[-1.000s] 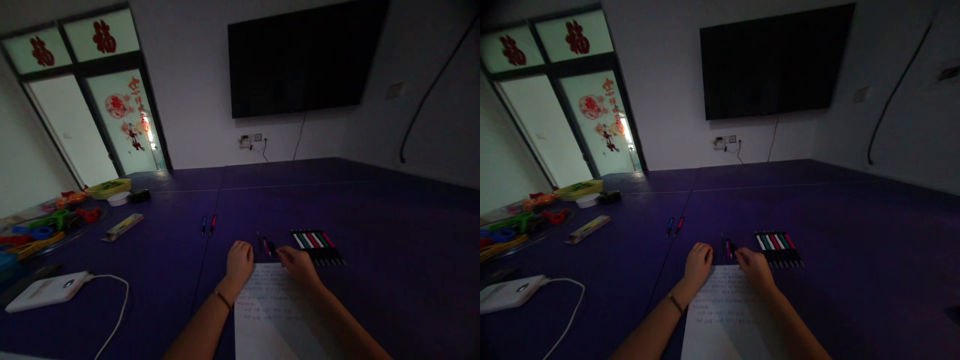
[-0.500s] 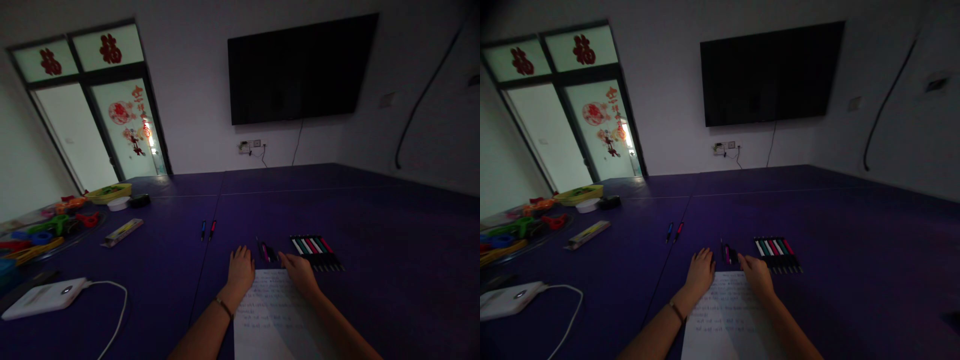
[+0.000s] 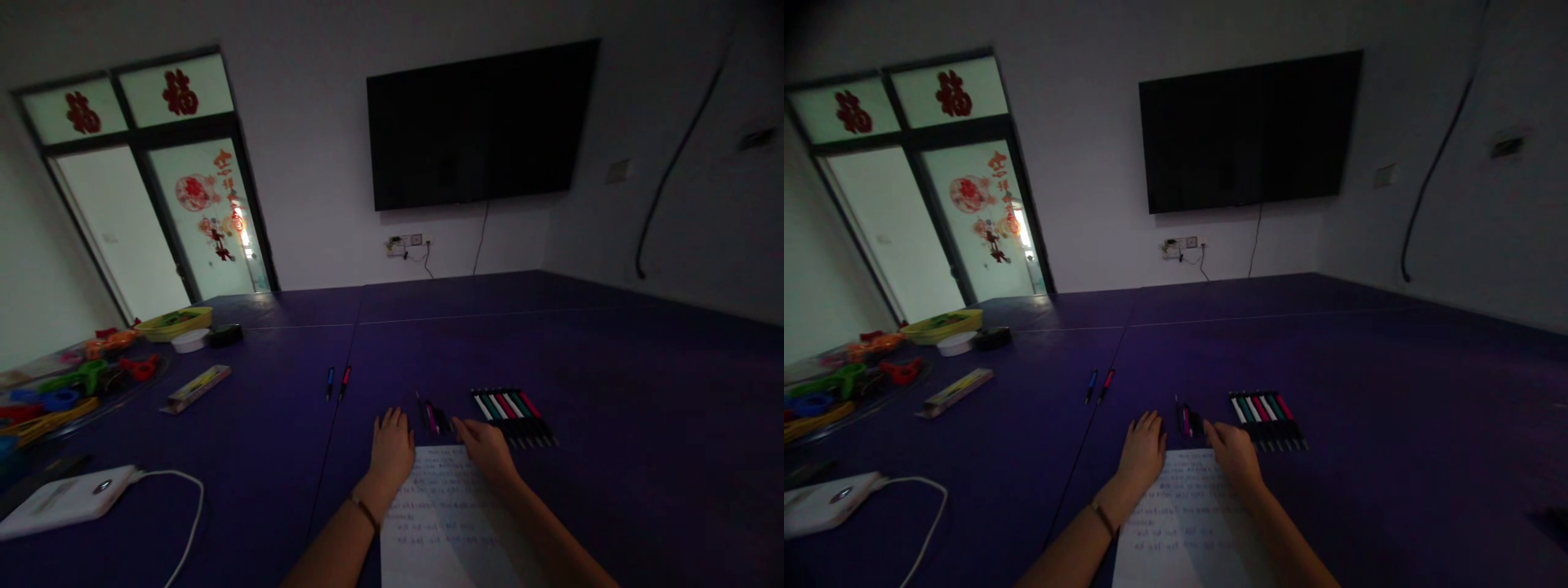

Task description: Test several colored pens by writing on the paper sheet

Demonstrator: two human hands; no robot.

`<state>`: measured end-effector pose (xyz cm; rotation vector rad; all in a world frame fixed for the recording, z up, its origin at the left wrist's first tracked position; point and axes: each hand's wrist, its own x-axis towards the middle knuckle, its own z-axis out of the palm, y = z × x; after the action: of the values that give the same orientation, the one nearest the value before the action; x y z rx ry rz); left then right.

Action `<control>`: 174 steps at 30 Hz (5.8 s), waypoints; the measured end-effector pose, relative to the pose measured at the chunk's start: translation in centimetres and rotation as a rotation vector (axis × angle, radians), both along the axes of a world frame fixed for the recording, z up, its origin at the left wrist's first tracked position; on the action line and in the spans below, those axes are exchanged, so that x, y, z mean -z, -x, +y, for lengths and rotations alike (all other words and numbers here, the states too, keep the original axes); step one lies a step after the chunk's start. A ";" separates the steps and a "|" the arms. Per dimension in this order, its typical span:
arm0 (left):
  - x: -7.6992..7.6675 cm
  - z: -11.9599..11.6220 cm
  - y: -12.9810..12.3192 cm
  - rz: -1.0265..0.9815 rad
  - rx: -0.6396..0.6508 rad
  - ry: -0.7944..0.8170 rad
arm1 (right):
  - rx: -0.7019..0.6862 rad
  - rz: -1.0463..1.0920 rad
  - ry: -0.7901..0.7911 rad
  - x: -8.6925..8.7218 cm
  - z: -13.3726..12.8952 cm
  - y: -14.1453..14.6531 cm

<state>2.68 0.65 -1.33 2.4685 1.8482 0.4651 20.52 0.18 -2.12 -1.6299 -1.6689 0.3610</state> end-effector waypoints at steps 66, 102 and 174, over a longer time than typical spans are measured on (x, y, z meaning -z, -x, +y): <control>-0.2 -0.2 0.0 0.022 0.021 0.004 | -0.081 -0.370 0.119 -0.7 -0.5 0.4; 0.1 -0.1 0.0 -0.004 0.021 0.001 | -0.102 -0.405 0.116 -0.7 -0.5 0.3; 0.3 0.0 0.0 0.008 0.018 -0.019 | -0.090 -0.387 0.131 -0.9 -0.6 0.4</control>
<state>2.66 0.68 -1.67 2.5006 1.8309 0.4750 20.11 -0.46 -1.22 -1.8106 -2.0465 0.2105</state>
